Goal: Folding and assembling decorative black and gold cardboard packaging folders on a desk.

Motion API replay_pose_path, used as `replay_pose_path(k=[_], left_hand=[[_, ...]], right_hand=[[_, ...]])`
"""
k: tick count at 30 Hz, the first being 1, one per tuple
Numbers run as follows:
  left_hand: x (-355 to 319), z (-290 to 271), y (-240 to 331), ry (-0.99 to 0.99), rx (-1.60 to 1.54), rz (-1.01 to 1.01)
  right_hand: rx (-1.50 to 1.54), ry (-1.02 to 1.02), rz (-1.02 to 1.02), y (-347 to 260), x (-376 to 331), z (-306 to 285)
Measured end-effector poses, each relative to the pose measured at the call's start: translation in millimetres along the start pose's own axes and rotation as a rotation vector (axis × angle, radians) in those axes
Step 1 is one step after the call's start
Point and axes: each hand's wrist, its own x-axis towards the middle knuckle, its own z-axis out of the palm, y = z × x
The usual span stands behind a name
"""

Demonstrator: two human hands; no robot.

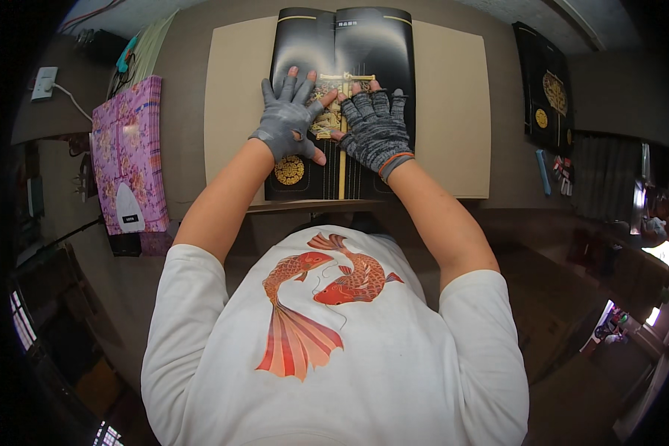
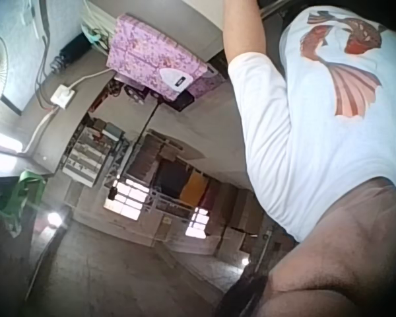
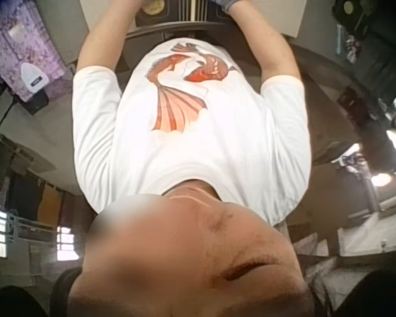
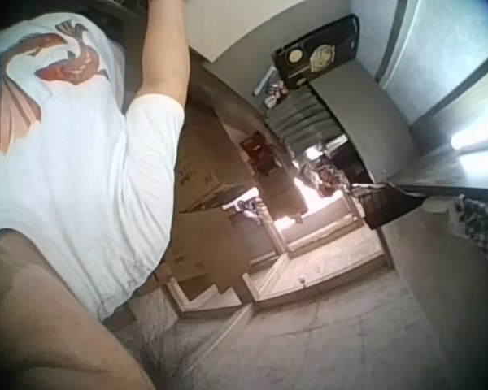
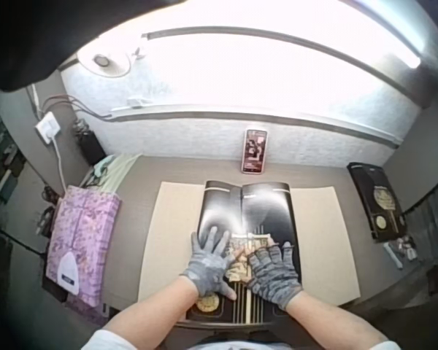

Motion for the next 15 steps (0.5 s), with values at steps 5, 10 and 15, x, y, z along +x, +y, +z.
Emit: replay_pose_path(k=[5, 10, 15], left_hand=[[-1.8, 1.3, 0.4, -0.003, -0.007, 0.004], [-1.7, 0.3, -1.3, -0.004, -0.005, 0.000], [2.3, 2.9, -4.4, 0.022, 0.014, 0.013]], right_hand=[[0.004, -0.001, -0.006, -0.8, -3.1, -0.5], [0.015, -0.005, -0.005, -1.6, -0.8, -0.9], [0.025, 0.016, 0.003, -0.7, 0.9, -3.0]])
